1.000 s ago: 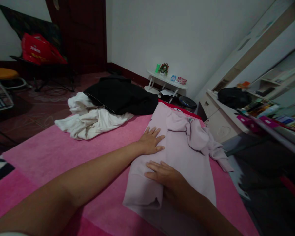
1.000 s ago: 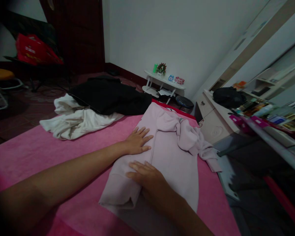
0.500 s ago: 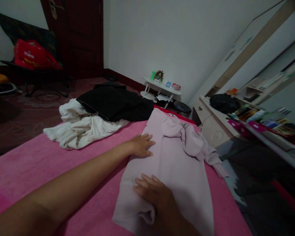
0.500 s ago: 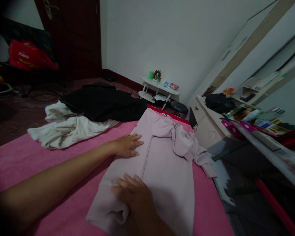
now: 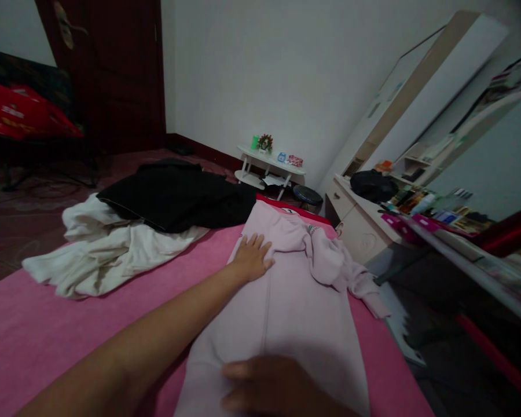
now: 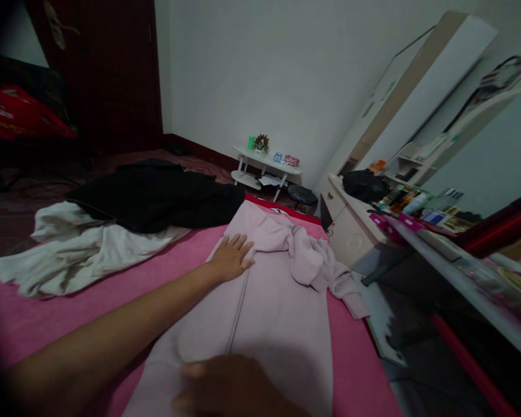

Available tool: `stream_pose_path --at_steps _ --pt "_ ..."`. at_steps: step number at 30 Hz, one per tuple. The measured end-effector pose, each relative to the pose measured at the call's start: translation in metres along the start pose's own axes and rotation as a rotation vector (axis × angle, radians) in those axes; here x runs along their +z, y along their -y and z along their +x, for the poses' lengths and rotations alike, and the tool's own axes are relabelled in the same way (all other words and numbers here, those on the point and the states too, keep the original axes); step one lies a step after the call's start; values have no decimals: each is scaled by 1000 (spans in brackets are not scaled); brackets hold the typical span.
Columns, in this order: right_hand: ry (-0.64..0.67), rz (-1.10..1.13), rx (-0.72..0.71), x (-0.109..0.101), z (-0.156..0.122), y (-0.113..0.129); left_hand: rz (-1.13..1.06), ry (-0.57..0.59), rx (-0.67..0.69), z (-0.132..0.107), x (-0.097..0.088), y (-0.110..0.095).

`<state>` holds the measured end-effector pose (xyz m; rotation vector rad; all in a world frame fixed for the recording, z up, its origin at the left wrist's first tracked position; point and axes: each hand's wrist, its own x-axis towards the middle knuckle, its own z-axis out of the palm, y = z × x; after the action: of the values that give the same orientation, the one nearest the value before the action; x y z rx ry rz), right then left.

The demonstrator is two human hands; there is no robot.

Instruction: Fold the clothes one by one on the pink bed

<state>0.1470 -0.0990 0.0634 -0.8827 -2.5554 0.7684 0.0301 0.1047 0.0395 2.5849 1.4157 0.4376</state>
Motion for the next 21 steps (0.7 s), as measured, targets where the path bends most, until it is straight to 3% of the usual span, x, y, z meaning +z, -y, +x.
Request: stream_pose_path --at_steps 1,3,7,9,11,14,16,17,21 --pt "-68 51 55 -21 -2 -3 5 -7 9 1 6 4" --pt "-326 53 274 -65 -7 -20 13 -29 17 1 14 8" --pt "-946 -88 628 -141 -20 -96 16 -49 13 -2 15 8" --pt "-950 -192 761 -161 -27 -139 13 -48 11 -3 13 7" --pt "-822 -259 807 -169 -33 -171 9 -40 13 -2 13 8" --pt "-551 -264 865 -175 -35 -190 5 -42 17 -1 15 10" --pt "-496 -295 942 -186 -34 -188 3 -45 25 0 18 12" --pt "-560 -327 981 -195 -34 -185 1 -46 28 0 18 12" --pt "-1066 -440 996 -246 -33 -162 -10 -59 25 0 19 11"
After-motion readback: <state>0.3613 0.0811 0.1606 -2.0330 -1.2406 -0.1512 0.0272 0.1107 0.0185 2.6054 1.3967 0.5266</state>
